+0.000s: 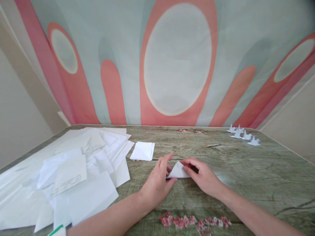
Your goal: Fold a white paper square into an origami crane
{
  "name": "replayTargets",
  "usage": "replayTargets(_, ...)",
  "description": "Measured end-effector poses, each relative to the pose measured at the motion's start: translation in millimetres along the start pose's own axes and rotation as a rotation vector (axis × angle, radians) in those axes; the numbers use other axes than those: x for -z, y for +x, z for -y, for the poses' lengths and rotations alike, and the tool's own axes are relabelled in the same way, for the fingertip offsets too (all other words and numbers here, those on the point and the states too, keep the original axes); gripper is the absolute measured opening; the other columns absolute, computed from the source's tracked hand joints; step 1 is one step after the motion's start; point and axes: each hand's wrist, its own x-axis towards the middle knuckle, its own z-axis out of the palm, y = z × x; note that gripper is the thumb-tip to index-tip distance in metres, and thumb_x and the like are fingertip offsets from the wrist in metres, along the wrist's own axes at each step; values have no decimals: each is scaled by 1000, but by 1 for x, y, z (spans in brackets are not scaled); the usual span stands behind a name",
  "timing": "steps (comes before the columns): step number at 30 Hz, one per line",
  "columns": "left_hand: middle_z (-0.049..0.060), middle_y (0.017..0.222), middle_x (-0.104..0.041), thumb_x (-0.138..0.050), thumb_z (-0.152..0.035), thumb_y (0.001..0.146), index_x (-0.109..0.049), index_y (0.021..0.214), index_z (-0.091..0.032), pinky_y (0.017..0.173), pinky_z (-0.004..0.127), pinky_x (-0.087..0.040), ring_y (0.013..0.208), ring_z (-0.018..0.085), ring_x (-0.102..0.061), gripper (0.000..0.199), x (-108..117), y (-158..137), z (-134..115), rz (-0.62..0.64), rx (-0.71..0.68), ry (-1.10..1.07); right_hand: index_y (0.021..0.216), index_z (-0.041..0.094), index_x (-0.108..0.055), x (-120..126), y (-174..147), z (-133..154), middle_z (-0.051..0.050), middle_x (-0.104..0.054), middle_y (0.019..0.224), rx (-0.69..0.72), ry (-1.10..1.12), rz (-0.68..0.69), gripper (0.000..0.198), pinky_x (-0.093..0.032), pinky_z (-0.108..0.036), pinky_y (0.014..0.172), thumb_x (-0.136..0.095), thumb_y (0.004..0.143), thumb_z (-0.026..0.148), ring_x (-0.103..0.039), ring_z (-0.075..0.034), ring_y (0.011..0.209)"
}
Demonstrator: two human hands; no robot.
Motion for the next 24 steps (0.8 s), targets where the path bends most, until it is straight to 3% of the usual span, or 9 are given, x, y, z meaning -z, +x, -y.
replayTargets(4,4,112,-50,-51,-1,71,-23,132,-25,76,28,-49,74,10,-53,71,0,1,3,5,1,7,84,20,-62,4,-3,2,-3,-58,81,83,39,6,17,-42,-29,72,-47,86,27,-54,-17,78)
replayTargets(7,4,106,-55,-49,-1,71,-25,131,-23,79,29,-47,79,12,-55,68,2,2,3,34,-11,67,82,21,-62,7,-5,1,-3,-58,82,142,3,32,12,-41,-30,74,-51,84,25,-54,-17,80)
replayTargets(9,2,98,-59,-48,-2,73,-32,127,-22,81,29,-46,83,14,-56,60,4,2,1,76,-22,137,81,22,-64,8,-6,-1,-2,-58,83,188,-73,68,10,-40,-32,77,-55,81,19,-54,-17,82)
replayTargets(14,1,92,-62,-48,-5,75,-50,111,-22,83,30,-45,88,17,-57,40,8,1,-5,131,-61,277,88,26,-67,9,-8,-5,-1,-61,86,312,-253,159,28,-37,-36,81,-54,75,6,-54,-18,87)
replayTargets(24,2,93,-62,-60,-14,72,-50,112,-21,81,32,-45,88,18,-58,42,9,0,-5,133,-29,235,96,27,-67,16,-8,-2,-3,-60,91,297,-254,221,29,-39,-36,83,-56,76,10,-54,-19,89)
